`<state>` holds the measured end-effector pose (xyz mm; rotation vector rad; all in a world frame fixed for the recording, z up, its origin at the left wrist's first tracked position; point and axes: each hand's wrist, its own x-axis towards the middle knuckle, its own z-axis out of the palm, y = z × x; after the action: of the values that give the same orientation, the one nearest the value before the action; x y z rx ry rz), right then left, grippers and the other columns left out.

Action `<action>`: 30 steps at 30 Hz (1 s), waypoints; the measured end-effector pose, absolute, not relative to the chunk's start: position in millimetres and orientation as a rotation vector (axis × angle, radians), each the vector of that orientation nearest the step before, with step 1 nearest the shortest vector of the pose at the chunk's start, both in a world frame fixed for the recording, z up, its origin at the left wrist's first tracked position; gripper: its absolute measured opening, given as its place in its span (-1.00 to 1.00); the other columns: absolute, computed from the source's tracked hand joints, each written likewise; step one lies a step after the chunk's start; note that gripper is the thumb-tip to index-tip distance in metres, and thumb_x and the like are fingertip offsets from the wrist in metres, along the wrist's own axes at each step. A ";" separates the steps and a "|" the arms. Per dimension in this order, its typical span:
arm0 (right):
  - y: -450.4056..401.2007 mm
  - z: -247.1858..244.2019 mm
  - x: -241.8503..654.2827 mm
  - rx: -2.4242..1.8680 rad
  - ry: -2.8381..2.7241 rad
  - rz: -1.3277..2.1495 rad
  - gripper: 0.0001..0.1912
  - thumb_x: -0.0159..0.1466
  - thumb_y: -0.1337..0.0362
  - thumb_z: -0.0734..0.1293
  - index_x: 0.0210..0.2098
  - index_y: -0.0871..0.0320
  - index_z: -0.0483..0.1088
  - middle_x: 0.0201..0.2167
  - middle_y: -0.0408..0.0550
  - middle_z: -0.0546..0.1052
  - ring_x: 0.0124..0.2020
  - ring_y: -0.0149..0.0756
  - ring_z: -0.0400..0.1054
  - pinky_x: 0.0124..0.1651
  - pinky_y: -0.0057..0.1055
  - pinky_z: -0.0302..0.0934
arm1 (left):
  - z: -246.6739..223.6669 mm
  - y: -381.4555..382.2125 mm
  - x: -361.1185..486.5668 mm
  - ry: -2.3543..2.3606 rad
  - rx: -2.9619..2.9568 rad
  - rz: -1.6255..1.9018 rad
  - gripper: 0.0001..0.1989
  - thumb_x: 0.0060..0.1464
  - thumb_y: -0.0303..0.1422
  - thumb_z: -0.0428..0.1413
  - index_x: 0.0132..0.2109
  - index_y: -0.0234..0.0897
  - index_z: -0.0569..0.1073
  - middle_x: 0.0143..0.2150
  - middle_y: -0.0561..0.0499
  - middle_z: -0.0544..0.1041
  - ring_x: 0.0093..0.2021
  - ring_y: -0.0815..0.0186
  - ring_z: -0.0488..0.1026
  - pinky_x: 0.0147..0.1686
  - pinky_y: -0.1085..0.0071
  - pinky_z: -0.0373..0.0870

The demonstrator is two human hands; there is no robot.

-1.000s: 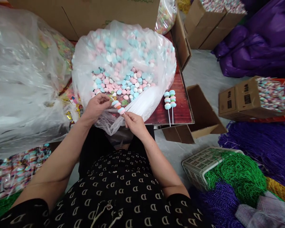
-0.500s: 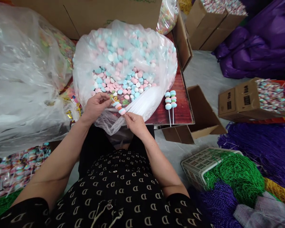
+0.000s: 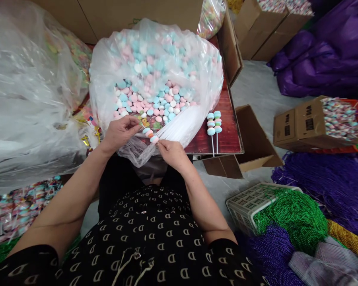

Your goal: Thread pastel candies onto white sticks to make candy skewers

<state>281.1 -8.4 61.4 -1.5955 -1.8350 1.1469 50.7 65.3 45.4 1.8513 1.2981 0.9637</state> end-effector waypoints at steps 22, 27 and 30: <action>-8.2 48.3 267.6 -1.413 -1.458 1.365 -0.53 0.41 -0.03 0.25 -0.09 0.23 0.59 -0.65 -0.28 0.26 -0.57 -0.39 0.14 -0.39 -0.41 0.09 | 52.7 54.4 59.7 1.151 1.654 1.101 -0.79 0.15 -0.21 0.26 -0.11 -0.19 0.53 -0.25 0.02 0.61 -0.22 0.28 0.54 -0.12 0.35 0.49; -12.1 44.6 273.6 -1.328 -1.436 1.431 -0.42 0.36 -0.20 0.28 -0.09 0.21 0.58 -0.66 -0.31 0.25 -0.58 -0.42 0.13 -0.41 -0.42 0.09 | 40.7 58.7 62.7 1.126 1.363 1.248 -0.69 0.12 -0.16 0.32 -0.07 -0.16 0.49 -0.32 0.07 0.57 -0.33 0.32 0.53 -0.22 0.35 0.54; -13.0 47.5 272.3 -1.384 -1.480 1.414 -0.47 0.36 -0.13 0.29 -0.11 0.21 0.59 -0.67 -0.30 0.27 -0.58 -0.40 0.14 -0.40 -0.42 0.13 | 38.3 59.8 65.9 1.181 1.333 1.252 -0.72 0.10 -0.14 0.33 -0.14 -0.18 0.52 -0.31 0.05 0.59 -0.32 0.31 0.54 -0.22 0.36 0.55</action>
<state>272.3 -13.0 47.5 -1.3842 -1.4805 1.4140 65.9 59.8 38.3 1.3333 1.1815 1.2520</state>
